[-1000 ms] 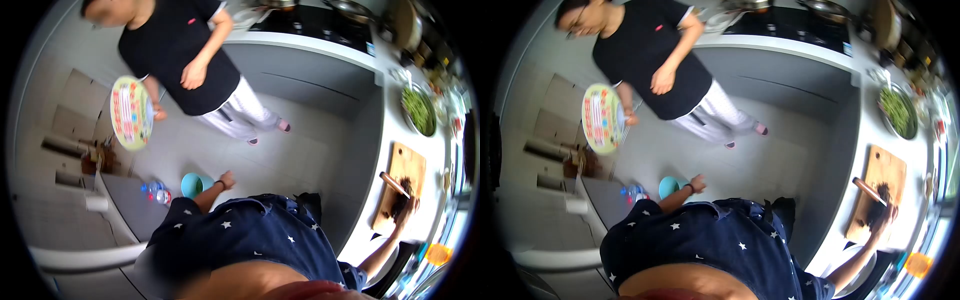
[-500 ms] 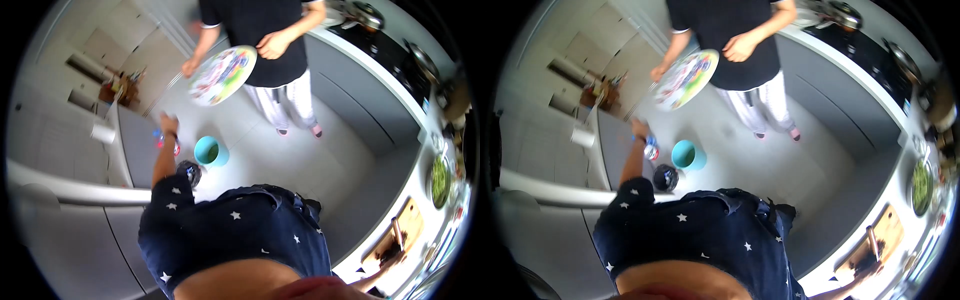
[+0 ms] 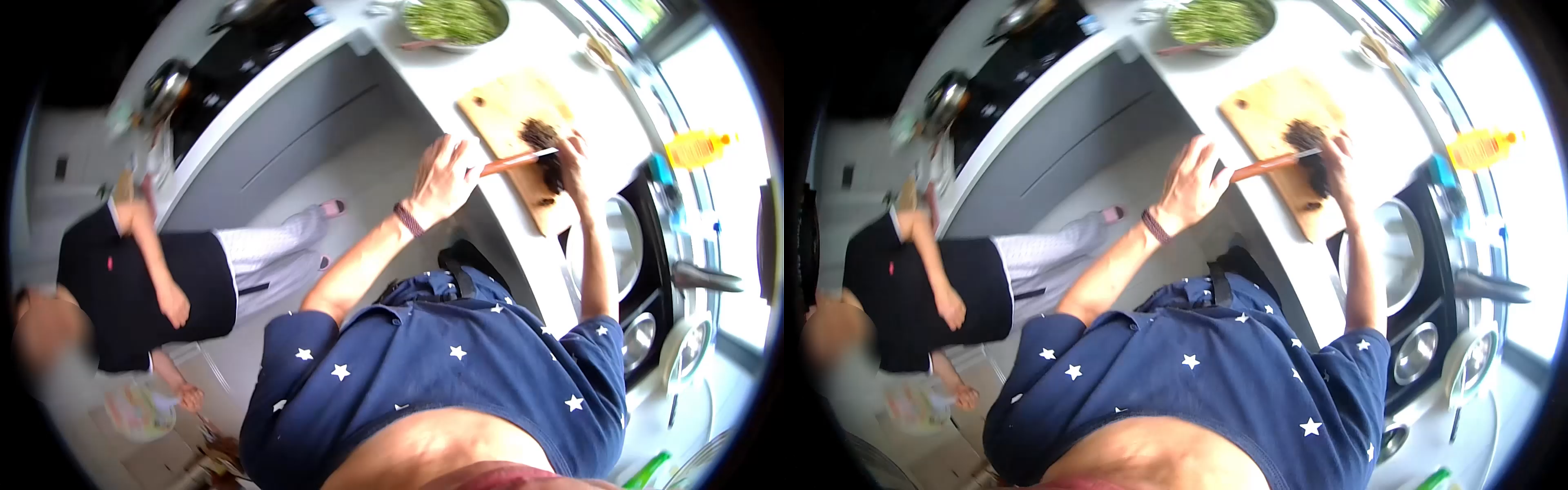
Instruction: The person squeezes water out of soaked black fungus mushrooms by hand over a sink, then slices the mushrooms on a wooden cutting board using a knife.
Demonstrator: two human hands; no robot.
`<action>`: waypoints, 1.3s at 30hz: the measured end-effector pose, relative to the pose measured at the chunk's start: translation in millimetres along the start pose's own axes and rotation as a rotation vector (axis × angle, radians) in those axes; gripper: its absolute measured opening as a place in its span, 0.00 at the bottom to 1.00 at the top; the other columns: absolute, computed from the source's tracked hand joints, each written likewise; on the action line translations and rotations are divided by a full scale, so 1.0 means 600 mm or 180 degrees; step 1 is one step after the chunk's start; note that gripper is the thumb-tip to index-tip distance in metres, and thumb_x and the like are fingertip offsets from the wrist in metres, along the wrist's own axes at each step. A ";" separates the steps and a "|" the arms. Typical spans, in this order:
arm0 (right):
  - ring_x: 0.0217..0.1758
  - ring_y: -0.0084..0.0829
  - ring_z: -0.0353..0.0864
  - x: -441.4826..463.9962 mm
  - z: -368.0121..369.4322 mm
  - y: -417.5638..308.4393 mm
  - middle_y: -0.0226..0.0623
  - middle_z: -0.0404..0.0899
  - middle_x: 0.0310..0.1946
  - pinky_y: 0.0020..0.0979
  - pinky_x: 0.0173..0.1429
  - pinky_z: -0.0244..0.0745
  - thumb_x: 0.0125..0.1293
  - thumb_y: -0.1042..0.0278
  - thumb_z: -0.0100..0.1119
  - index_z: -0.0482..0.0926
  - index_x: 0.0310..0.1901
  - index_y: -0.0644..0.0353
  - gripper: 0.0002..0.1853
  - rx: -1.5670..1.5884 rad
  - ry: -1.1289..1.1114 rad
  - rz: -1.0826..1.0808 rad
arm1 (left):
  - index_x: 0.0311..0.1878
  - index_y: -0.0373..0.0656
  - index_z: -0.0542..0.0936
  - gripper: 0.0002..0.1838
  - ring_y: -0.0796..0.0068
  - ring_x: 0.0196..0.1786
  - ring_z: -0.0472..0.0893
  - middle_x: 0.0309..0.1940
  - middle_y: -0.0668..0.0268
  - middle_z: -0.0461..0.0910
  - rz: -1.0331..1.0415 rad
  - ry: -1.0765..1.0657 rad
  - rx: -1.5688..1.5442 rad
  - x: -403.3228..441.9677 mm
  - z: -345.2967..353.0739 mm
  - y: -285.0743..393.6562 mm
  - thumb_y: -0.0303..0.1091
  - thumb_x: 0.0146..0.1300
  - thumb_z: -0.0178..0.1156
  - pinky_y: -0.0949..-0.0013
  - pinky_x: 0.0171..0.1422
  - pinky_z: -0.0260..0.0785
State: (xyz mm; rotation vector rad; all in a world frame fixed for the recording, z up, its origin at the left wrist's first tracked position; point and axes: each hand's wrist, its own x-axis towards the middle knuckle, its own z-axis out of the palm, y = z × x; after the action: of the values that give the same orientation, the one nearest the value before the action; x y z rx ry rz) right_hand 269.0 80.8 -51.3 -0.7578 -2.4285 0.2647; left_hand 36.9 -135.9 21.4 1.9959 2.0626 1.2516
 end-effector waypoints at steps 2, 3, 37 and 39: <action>0.57 0.49 0.74 -0.012 0.003 -0.001 0.42 0.74 0.39 0.43 0.63 0.71 0.64 0.73 0.58 0.79 0.40 0.59 0.04 -0.0134 0.0100 -0.0054 | 0.53 0.39 0.73 0.21 0.52 0.47 0.77 0.48 0.50 0.73 0.0179 -0.0806 0.0298 0.066 0.043 0.017 0.45 0.64 0.61 0.54 0.51 0.73; 0.60 0.50 0.73 -0.005 -0.020 -0.036 0.43 0.75 0.39 0.45 0.64 0.70 0.64 0.72 0.59 0.79 0.40 0.58 0.04 -0.0250 -0.0131 0.0198 | 0.54 0.40 0.73 0.25 0.52 0.46 0.77 0.46 0.50 0.73 0.0163 -0.1319 0.0361 0.083 0.053 0.024 0.50 0.64 0.60 0.53 0.50 0.72; 0.42 0.41 0.80 -0.155 0.018 -0.191 0.39 0.80 0.36 0.39 0.49 0.75 0.57 0.74 0.65 0.81 0.35 0.58 0.04 -0.1000 0.1908 0.3148 | 0.51 0.38 0.76 0.14 0.52 0.39 0.85 0.35 0.50 0.83 -0.0317 -0.2773 -0.1297 0.186 0.185 -0.079 0.35 0.65 0.56 0.58 0.44 0.75; 0.43 0.41 0.80 -0.157 -0.003 -0.157 0.39 0.81 0.38 0.37 0.48 0.76 0.59 0.74 0.66 0.82 0.38 0.59 0.06 -0.1076 0.1953 0.3535 | 0.51 0.37 0.76 0.15 0.55 0.38 0.84 0.34 0.51 0.83 -0.0237 -0.2695 -0.1209 0.181 0.189 -0.081 0.35 0.65 0.56 0.59 0.44 0.75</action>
State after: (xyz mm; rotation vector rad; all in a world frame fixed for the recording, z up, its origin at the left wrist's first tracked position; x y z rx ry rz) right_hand 290.0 -50.4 -61.5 -1.9496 -1.2885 0.0083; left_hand 34.7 21.3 -27.2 1.7876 1.3534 0.5490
